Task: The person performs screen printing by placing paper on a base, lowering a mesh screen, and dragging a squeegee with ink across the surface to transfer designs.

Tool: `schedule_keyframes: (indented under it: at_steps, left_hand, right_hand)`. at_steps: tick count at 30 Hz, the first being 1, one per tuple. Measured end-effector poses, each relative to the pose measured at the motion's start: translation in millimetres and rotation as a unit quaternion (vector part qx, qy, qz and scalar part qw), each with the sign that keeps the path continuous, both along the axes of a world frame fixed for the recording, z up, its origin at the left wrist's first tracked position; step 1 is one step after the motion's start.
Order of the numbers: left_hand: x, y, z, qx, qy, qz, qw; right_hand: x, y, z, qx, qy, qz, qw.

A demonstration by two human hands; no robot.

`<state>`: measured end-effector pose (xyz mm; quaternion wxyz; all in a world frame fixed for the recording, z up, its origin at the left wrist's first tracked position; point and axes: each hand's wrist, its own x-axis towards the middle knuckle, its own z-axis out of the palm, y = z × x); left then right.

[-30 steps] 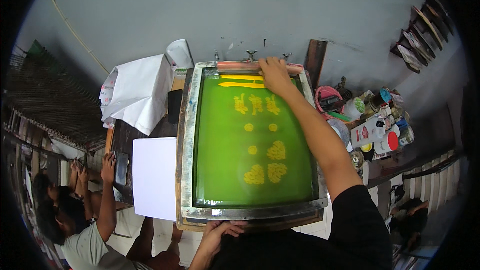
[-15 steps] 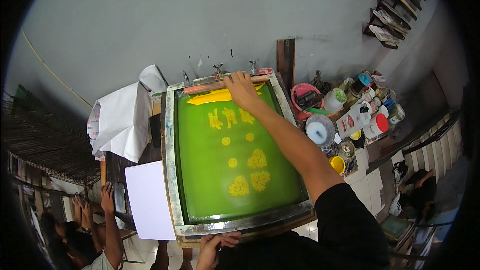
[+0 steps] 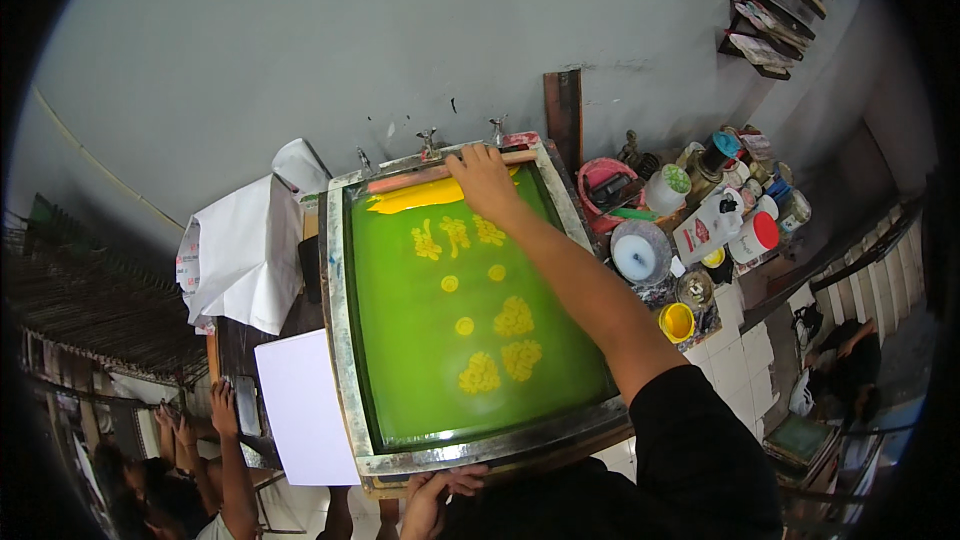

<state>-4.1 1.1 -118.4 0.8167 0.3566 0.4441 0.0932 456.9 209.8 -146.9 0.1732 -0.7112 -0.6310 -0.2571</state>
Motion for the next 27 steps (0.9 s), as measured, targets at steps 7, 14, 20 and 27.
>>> schedule_keyframes:
  at_steps: [7, 14, 20, 27]
  left_hand:
    - [1.2, 0.2, -2.6, 0.0, -0.014, 0.004, 1.0]
    - [-2.5, -2.5, -4.0, -0.019, -0.03, 0.022, 0.999]
    - [-1.7, -0.7, -4.4, -0.022, -0.017, 0.014, 1.0]
    - [-0.8, -1.5, -8.1, -0.008, -0.007, -0.007, 1.0]
  right_hand:
    - [-20.0, 23.7, 23.0, -0.028, 0.063, 0.051, 0.996]
    - [-4.3, 18.9, 29.4, -0.105, 0.086, 0.015, 0.991]
    - [-3.4, 2.6, 51.1, -0.166, 0.13, 0.024, 0.977]
    - [-1.7, 4.7, 42.9, -0.162, 0.104, 0.055, 0.98]
